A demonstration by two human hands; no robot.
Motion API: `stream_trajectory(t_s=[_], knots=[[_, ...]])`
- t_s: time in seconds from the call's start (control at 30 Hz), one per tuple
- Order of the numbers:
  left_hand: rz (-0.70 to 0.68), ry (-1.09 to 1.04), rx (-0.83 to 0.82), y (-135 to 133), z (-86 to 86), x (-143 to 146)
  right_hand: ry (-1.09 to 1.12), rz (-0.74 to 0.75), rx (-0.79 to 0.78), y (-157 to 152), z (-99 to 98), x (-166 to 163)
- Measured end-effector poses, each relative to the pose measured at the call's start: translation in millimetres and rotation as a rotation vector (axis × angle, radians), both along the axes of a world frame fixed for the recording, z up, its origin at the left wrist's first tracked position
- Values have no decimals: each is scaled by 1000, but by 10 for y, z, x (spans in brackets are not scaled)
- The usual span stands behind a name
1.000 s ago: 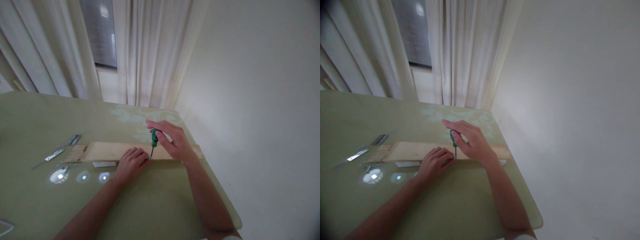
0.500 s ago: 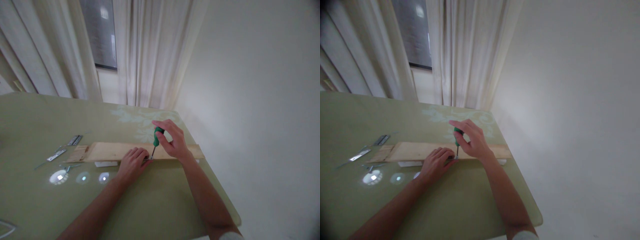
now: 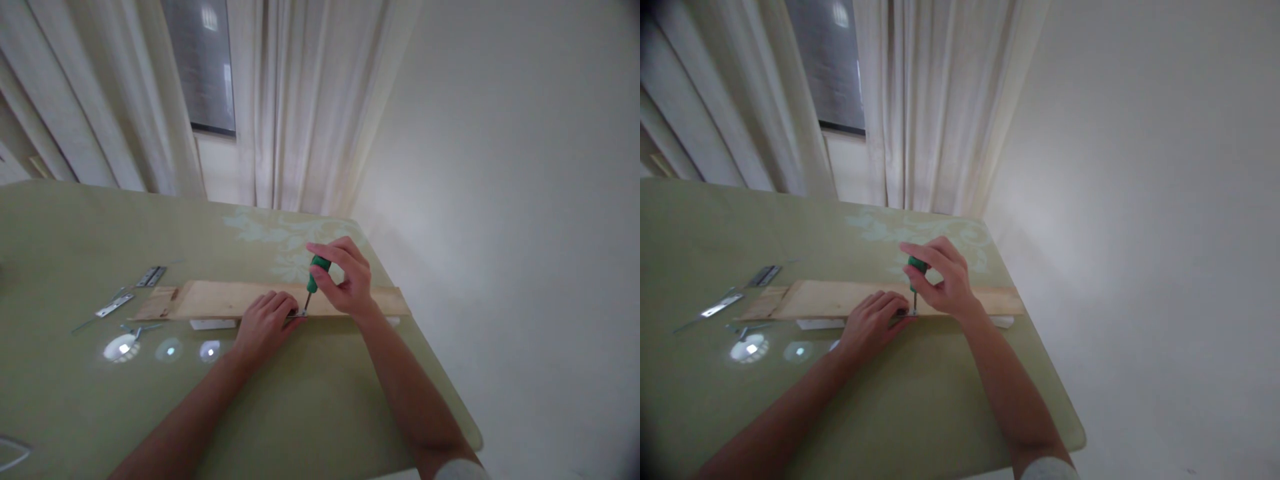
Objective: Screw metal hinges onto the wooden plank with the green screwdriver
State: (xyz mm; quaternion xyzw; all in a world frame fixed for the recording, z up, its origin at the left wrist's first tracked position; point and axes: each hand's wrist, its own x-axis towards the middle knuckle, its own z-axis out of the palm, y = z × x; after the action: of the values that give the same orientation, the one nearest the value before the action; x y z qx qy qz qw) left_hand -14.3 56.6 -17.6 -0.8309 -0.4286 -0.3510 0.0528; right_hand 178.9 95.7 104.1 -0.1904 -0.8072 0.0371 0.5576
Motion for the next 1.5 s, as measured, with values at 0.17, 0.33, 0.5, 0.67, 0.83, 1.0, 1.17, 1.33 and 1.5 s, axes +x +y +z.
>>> stream_trajectory(t_s=[0.17,0.33,0.5,0.67,0.83,1.0,1.17,1.33,1.5], knots=[[0,6,2,-2,4,-7,76,-154,36,16,-93,-23],[9,19,9,-12,3,20,65,-12,-22,21,-119,-28],[125,-31,-4,-61,49,145,143,-161,58,45,-188,-83],[159,20,16,-67,53,201,51,-46,-20,7,-74,-29],[138,9,19,-31,1,168,-198,-3,-128,-77,219,90],[134,11,34,-27,-14,167,-296,-175,-73,-223,362,98],[122,-3,37,-32,-1,155,-362,-58,-185,-301,444,80],[53,30,37,-43,0,102,-515,-202,-73,-221,532,93],[19,-7,60,-20,-41,74,-951,-407,-125,-324,856,41]])
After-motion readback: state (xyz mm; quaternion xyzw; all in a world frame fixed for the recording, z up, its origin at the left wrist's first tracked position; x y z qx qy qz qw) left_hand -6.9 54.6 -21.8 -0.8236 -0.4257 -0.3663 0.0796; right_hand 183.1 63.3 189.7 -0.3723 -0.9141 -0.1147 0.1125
